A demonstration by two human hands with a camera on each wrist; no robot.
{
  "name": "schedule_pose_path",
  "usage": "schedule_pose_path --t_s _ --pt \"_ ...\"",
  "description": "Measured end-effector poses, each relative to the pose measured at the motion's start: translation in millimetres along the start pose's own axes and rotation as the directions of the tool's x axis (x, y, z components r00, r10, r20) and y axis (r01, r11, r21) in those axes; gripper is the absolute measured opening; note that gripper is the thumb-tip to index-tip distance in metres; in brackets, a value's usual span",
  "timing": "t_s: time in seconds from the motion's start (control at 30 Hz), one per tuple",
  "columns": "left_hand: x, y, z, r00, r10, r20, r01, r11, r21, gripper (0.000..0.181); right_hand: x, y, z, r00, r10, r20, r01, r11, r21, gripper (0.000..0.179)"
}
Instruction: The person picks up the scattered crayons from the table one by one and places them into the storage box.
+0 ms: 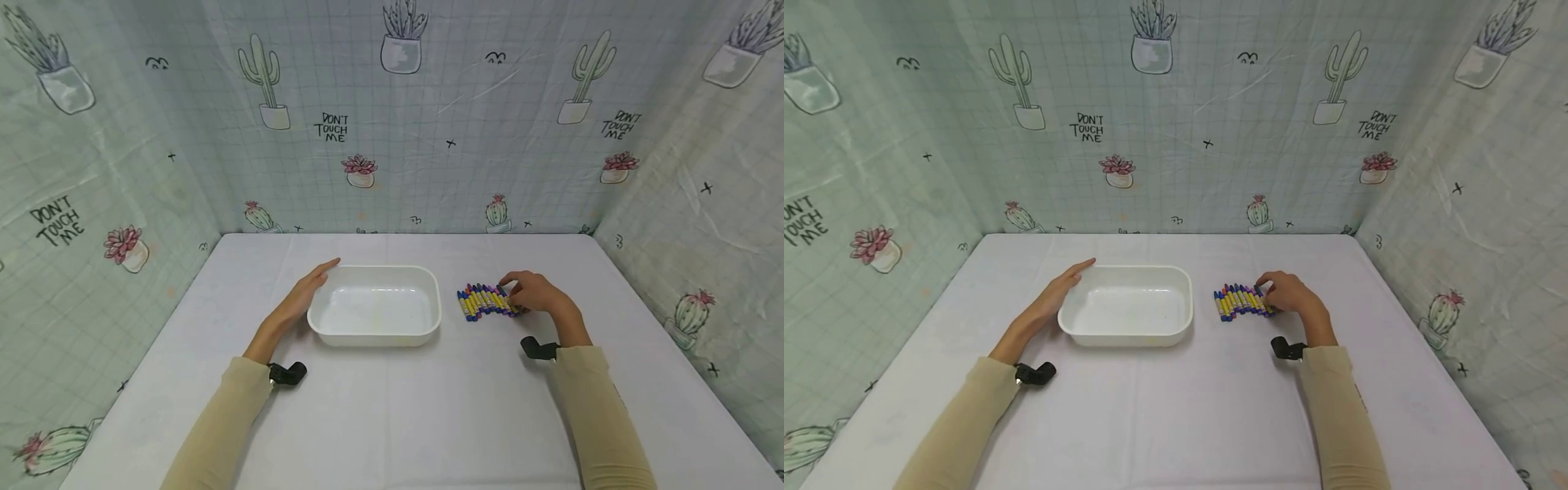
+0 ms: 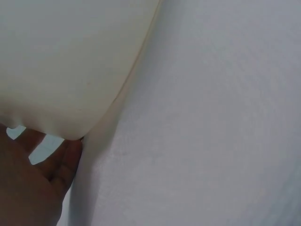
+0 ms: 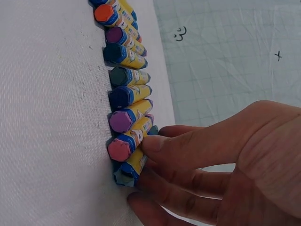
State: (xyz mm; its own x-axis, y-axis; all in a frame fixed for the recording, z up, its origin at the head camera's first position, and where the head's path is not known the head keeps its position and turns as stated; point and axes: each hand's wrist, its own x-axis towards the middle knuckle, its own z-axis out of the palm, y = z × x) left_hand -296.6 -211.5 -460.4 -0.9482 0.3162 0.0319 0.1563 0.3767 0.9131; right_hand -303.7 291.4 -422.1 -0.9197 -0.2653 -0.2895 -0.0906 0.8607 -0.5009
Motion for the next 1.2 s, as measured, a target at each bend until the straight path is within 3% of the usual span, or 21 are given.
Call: schedule_pose_path --t_s 0.53,0.83,1.2 --pt "-0.9 -3.6 -5.2 0.998 0.039 0.042 -0.039 0.999 0.002 0.05 1.2 1.7 3.0 1.0 -0.001 -0.003 0.001 1.0 0.008 0.057" --pt "-5.2 -2.3 -3.5 1.0 -0.005 -0.011 0.005 1.0 -0.019 0.049 -1.0 3.9 5.2 1.0 -0.011 -0.025 0.012 0.999 0.041 0.052" --pt "-2.3 -1.2 -0.7 0.999 -0.008 -0.035 0.008 1.0 -0.005 0.049 -3.4 3.6 1.5 0.998 -0.008 -0.06 0.015 0.993 0.113 0.057"
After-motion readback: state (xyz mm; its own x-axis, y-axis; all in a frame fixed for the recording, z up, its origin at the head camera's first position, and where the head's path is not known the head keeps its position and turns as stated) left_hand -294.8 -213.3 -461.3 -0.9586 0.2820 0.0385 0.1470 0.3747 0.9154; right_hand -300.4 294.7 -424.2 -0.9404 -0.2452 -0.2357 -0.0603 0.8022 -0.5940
